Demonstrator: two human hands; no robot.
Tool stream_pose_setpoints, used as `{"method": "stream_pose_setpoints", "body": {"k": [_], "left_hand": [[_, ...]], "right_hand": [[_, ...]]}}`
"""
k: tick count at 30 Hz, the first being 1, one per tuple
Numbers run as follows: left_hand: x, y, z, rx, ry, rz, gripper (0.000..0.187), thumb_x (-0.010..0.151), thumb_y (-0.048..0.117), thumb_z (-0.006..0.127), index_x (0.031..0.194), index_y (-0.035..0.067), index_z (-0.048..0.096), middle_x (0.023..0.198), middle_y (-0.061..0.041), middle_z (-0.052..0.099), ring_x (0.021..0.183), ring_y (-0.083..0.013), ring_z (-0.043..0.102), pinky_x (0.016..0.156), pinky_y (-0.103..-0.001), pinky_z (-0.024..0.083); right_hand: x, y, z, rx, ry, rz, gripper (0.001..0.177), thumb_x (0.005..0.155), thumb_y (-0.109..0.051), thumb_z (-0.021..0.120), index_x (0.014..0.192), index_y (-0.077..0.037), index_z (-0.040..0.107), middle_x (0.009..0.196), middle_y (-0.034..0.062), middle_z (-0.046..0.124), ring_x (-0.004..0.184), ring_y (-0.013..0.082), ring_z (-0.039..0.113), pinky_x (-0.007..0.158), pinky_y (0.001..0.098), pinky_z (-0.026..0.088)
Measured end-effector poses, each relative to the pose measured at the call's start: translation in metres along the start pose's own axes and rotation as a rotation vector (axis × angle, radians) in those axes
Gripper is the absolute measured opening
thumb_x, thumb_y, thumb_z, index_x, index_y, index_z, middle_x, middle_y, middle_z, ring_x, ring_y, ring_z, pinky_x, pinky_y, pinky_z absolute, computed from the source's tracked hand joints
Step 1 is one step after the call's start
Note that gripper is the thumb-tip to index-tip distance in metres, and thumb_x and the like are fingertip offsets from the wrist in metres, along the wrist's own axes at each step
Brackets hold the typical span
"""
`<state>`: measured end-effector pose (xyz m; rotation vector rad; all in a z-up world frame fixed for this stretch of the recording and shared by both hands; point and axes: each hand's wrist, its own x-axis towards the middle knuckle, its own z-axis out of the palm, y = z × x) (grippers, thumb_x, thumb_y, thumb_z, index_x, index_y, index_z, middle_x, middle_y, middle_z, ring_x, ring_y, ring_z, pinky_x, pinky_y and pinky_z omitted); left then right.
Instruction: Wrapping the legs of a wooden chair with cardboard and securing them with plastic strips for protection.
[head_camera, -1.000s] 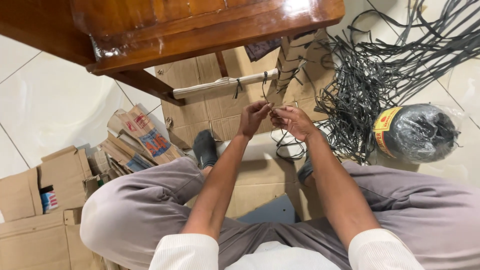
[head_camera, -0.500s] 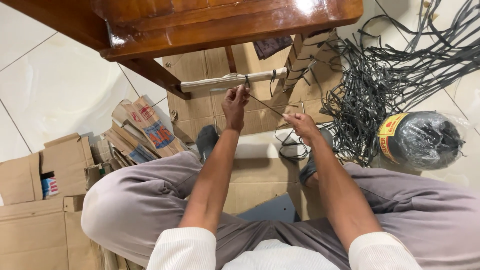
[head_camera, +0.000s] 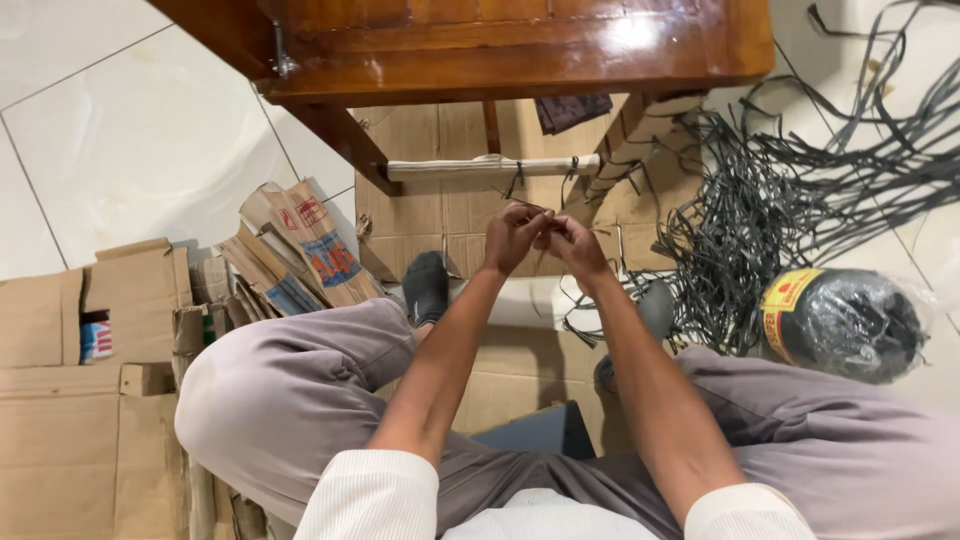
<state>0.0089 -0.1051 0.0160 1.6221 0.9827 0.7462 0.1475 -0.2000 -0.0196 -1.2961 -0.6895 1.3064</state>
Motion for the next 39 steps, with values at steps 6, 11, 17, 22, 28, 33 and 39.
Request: {"method": "stream_pose_setpoints", "body": {"k": [6, 11, 17, 22, 28, 33, 39], "left_hand": [[0.009, 0.011, -0.029, -0.006, 0.167, -0.009, 0.019, 0.092, 0.025, 0.076, 0.099, 0.008, 0.080, 0.090, -0.009, 0.076, 0.081, -0.0209, 0.073, 0.072, -0.034, 0.056], [0.031, 0.017, -0.073, 0.281, 0.344, 0.221, 0.015, 0.096, 0.019, 0.070, 0.106, 0.010, 0.076, 0.104, -0.010, 0.073, 0.100, -0.0303, 0.068, 0.089, -0.041, 0.052], [0.074, -0.007, -0.108, 0.534, 0.133, 0.335, 0.017, 0.094, 0.020, 0.066, 0.108, 0.013, 0.074, 0.108, -0.008, 0.073, 0.109, -0.0330, 0.065, 0.110, -0.055, 0.035], [0.095, -0.030, -0.114, 0.579, -0.071, 0.161, 0.020, 0.098, 0.032, 0.064, 0.105, 0.018, 0.077, 0.100, -0.007, 0.074, 0.105, -0.0295, 0.066, 0.117, -0.057, 0.029], [0.092, -0.036, -0.109, 0.578, -0.052, 0.134, 0.024, 0.098, 0.037, 0.063, 0.104, 0.019, 0.077, 0.103, -0.006, 0.075, 0.110, -0.0282, 0.065, 0.119, -0.052, 0.026], [0.088, -0.033, -0.095, 0.642, 0.024, 0.171, 0.026, 0.101, 0.037, 0.058, 0.104, 0.020, 0.077, 0.106, -0.005, 0.075, 0.115, -0.0277, 0.062, 0.121, -0.060, 0.013], [0.084, -0.040, -0.088, 0.780, 0.030, 0.180, 0.026, 0.106, 0.038, 0.053, 0.110, 0.020, 0.072, 0.118, -0.006, 0.069, 0.126, -0.0309, 0.054, 0.121, -0.065, 0.010]], "right_hand": [[-0.006, -0.002, 0.017, 0.054, 0.150, 0.160, 0.017, 0.104, -0.024, 0.065, 0.095, -0.009, 0.066, 0.080, -0.0012, 0.065, 0.065, 0.0053, 0.054, 0.059, 0.0214, 0.042], [-0.001, 0.020, 0.019, 0.072, 0.199, 0.265, 0.015, 0.097, -0.024, 0.069, 0.089, -0.012, 0.065, 0.074, -0.0042, 0.062, 0.054, 0.0030, 0.046, 0.046, 0.0207, 0.033], [0.007, 0.036, 0.039, -0.049, 0.193, 0.379, 0.019, 0.093, -0.026, 0.071, 0.084, -0.011, 0.064, 0.066, -0.0037, 0.055, 0.047, 0.0063, 0.039, 0.039, 0.0251, 0.027], [0.017, 0.060, 0.048, -0.340, 0.115, 0.539, 0.029, 0.091, -0.031, 0.074, 0.084, -0.004, 0.067, 0.064, -0.0001, 0.049, 0.047, 0.0100, 0.037, 0.040, 0.0279, 0.028], [0.018, 0.085, 0.039, -0.350, 0.019, 0.540, 0.027, 0.091, -0.030, 0.068, 0.089, -0.004, 0.068, 0.066, -0.0025, 0.053, 0.050, 0.0088, 0.038, 0.041, 0.0286, 0.027], [0.012, 0.088, -0.010, -0.751, 0.184, 0.377, 0.037, 0.087, -0.039, 0.072, 0.102, -0.007, 0.080, 0.085, 0.0106, 0.078, 0.074, 0.0221, 0.071, 0.069, 0.0369, 0.053], [-0.006, 0.077, -0.102, -1.029, 0.522, 0.304, 0.029, 0.083, -0.039, 0.070, 0.097, -0.016, 0.081, 0.099, 0.0172, 0.075, 0.095, 0.0387, 0.071, 0.085, 0.0472, 0.056]]}}
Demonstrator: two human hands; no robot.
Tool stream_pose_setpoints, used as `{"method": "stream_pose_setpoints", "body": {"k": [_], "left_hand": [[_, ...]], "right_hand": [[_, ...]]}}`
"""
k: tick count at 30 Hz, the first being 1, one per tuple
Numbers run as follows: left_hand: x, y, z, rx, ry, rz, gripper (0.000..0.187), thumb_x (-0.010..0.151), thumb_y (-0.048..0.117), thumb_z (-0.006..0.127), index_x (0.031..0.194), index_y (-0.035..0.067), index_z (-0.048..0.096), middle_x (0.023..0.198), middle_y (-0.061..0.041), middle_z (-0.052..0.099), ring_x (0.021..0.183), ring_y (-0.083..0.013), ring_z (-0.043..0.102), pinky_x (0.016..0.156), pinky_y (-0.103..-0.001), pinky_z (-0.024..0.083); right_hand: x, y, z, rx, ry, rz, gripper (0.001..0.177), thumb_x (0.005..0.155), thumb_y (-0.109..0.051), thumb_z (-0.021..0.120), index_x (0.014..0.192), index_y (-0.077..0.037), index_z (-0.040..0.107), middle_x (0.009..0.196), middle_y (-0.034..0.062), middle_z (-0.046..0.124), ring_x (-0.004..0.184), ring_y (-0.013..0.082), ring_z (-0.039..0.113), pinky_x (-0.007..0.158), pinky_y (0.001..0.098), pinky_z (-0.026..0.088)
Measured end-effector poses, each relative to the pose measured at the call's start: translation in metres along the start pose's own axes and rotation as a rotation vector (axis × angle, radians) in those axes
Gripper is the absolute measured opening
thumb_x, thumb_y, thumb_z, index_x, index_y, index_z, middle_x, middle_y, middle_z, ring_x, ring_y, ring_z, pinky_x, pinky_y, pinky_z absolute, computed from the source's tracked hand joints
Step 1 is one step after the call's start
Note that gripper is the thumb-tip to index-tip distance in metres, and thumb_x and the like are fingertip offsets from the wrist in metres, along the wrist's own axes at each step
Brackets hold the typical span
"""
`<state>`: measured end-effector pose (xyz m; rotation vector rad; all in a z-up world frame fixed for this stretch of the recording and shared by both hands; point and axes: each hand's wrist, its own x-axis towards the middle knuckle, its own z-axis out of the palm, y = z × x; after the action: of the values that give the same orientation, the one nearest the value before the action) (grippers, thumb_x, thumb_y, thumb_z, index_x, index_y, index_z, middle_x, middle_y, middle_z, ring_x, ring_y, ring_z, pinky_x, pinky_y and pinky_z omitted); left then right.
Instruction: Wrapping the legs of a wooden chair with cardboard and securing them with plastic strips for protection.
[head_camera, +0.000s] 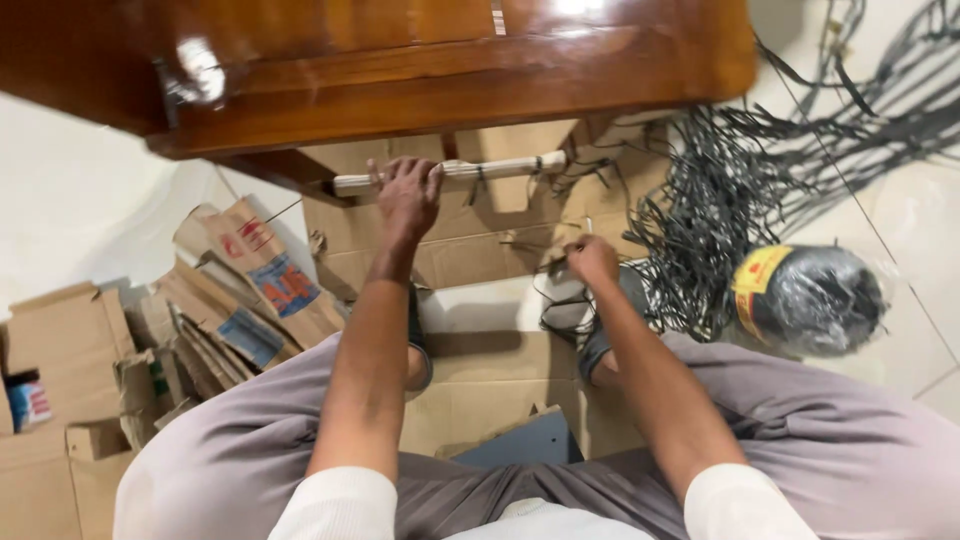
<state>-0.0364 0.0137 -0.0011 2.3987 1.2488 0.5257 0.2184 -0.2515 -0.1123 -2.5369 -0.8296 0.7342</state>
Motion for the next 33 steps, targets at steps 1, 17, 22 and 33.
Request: {"method": "stream_pose_setpoints", "body": {"k": [1, 17, 22, 33], "left_hand": [[0.000, 0.003, -0.002, -0.002, -0.010, 0.017, 0.026, 0.106, 0.038, 0.053, 0.110, 0.020, 0.072, 0.118, -0.006, 0.069, 0.126, -0.0309, 0.054, 0.121, -0.065, 0.010], [0.003, 0.004, -0.014, 0.178, -0.069, 0.074, 0.044, 0.091, 0.055, 0.070, 0.117, 0.020, 0.071, 0.111, -0.007, 0.067, 0.112, -0.0294, 0.057, 0.108, -0.049, 0.028], [0.004, 0.019, -0.027, 0.175, -0.146, -0.012, 0.042, 0.091, 0.055, 0.069, 0.116, 0.021, 0.072, 0.109, -0.007, 0.067, 0.110, -0.0289, 0.057, 0.107, -0.048, 0.029], [0.007, 0.007, -0.008, 0.034, -0.002, 0.061, 0.035, 0.087, 0.045, 0.073, 0.111, 0.020, 0.070, 0.120, -0.004, 0.066, 0.125, -0.0287, 0.053, 0.117, -0.056, 0.018]], "right_hand": [[0.000, 0.008, -0.012, 0.008, 0.009, 0.016, 0.029, 0.083, -0.039, 0.070, 0.097, -0.016, 0.081, 0.099, 0.0172, 0.075, 0.095, 0.0387, 0.071, 0.085, 0.0472, 0.056], [-0.009, -0.088, -0.111, 0.671, 0.632, -0.199, 0.032, 0.101, -0.034, 0.074, 0.112, -0.005, 0.067, 0.094, 0.0015, 0.065, 0.080, 0.0121, 0.054, 0.071, 0.0287, 0.047], [-0.047, -0.207, -0.207, 0.906, 0.705, -0.574, 0.056, 0.109, -0.042, 0.064, 0.142, 0.001, 0.048, 0.117, 0.0020, 0.052, 0.093, 0.0101, 0.041, 0.079, 0.0263, 0.038], [-0.060, -0.263, -0.238, 1.336, 0.491, -0.372, 0.041, 0.106, -0.050, 0.059, 0.118, -0.012, 0.051, 0.083, -0.0025, 0.045, 0.062, 0.0066, 0.041, 0.050, 0.0236, 0.032]]}}
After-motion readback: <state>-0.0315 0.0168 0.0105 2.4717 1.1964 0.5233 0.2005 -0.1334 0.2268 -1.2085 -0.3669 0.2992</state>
